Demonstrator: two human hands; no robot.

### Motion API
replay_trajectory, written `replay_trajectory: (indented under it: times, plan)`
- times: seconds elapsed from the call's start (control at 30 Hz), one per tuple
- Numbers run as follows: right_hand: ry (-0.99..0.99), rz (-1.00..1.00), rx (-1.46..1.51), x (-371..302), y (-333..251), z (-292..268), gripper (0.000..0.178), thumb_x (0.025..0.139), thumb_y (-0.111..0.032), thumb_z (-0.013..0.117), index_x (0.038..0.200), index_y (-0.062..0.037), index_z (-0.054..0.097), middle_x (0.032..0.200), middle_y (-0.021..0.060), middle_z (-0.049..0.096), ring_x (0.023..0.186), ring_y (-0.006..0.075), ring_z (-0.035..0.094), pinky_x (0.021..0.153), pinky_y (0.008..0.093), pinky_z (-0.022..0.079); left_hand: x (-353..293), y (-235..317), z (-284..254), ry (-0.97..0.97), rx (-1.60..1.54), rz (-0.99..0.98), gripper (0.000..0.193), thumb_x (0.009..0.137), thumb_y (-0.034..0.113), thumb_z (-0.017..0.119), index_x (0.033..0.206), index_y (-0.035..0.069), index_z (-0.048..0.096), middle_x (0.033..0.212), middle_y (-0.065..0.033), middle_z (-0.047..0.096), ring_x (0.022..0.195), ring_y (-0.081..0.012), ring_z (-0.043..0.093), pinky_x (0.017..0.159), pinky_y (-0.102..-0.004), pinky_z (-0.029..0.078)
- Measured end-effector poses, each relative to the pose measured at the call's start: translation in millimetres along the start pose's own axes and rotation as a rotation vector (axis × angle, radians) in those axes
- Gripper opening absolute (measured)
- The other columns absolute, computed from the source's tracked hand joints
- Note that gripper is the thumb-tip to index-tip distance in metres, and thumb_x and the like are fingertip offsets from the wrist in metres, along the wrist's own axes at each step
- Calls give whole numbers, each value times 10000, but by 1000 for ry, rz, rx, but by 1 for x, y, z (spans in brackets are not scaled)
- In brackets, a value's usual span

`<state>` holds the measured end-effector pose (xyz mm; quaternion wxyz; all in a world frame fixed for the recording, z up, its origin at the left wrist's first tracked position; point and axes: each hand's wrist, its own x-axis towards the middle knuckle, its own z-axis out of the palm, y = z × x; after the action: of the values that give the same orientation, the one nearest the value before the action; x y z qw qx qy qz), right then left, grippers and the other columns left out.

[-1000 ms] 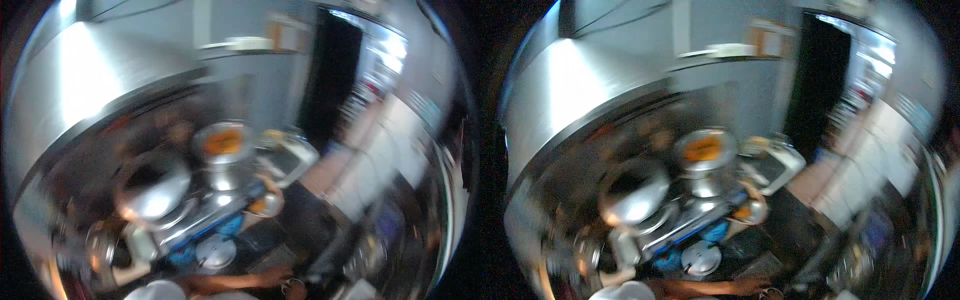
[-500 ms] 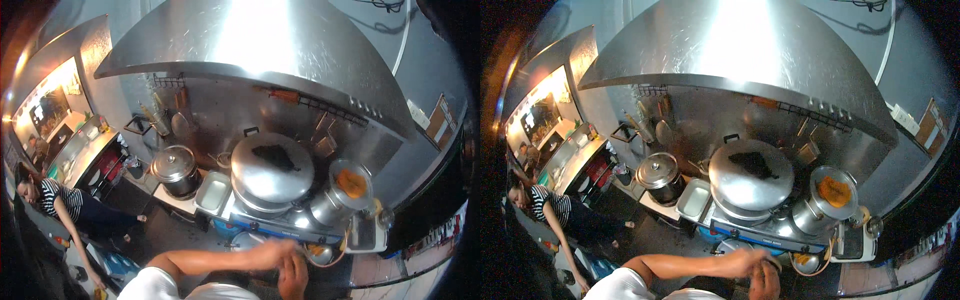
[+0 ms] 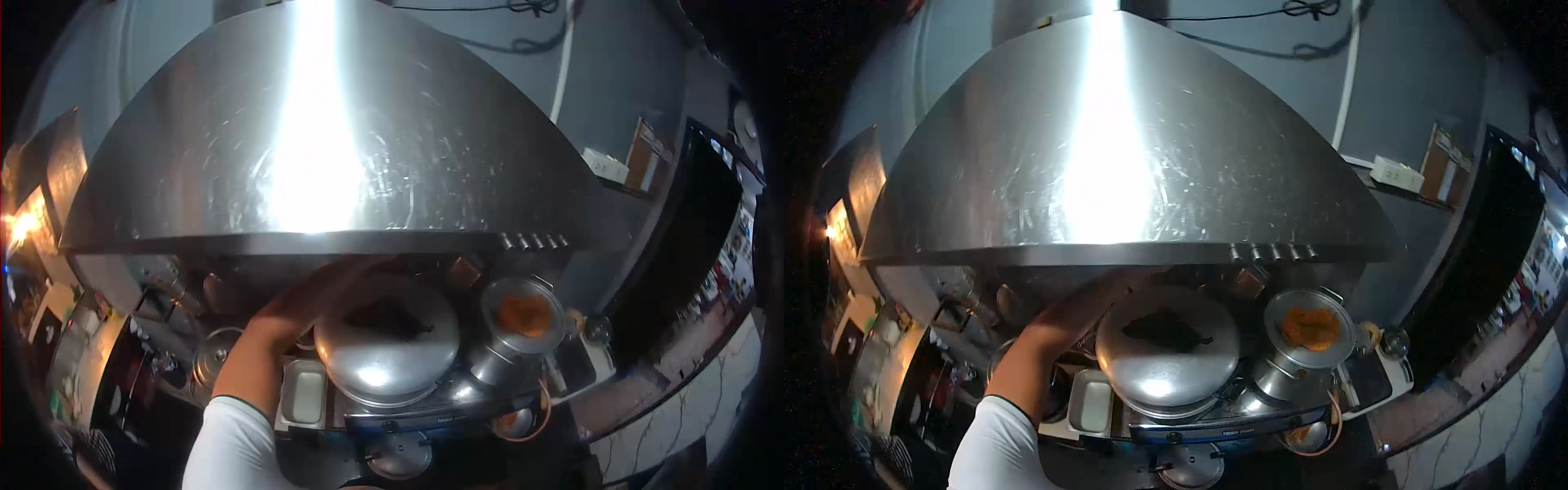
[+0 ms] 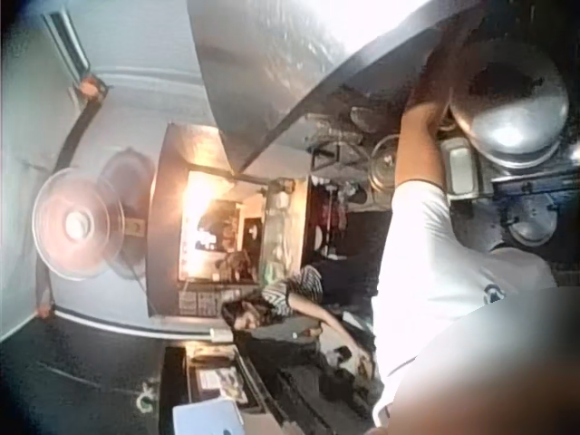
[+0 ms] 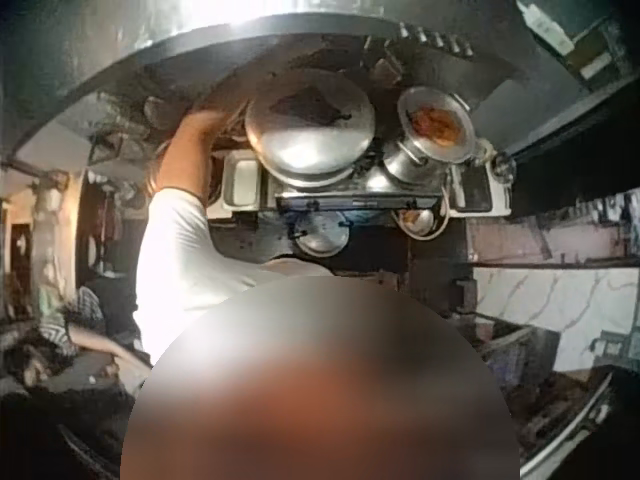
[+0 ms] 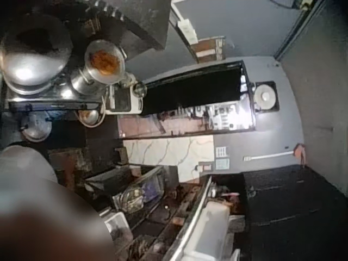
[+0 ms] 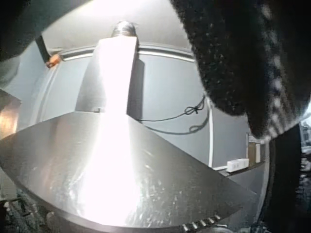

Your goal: The person prepares food items by using tongs to place a cooked egg patty onto a wrap, adds condiments using a spoon, and then uses tongs to place fried food items from a sink-side tray into a foam container.

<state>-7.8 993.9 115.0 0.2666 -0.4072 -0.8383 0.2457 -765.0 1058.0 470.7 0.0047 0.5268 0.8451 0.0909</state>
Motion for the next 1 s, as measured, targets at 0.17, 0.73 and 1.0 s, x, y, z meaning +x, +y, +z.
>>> replay_trajectory:
  times: [0.17,0.73,1.0]
  plan:
    - [-191,417,-60,-62,26,-2,237,981,-180,666,1173,-50,717,1026,138,709,871,328,676,785,464,541,2,-14,18,-30,-21,-32,465,978,252,633,1336,-30,541,1187,-203,651,951,-339,704,760,-484,594]
    - [-4,429,-132,-177,112,80,257,898,-205,701,1085,-33,744,949,158,736,893,320,721,861,462,548,54,-32,-2,61,-90,39,322,942,229,636,1154,-11,670,1091,-229,702,938,-345,713,822,-471,578]
    - [-132,671,26,-199,152,54,260,951,-308,685,1063,-74,687,1050,145,679,820,287,669,748,450,546,79,47,10,75,-271,32,318,930,209,652,1166,0,696,1145,-219,715,1046,-301,698,912,-427,544]
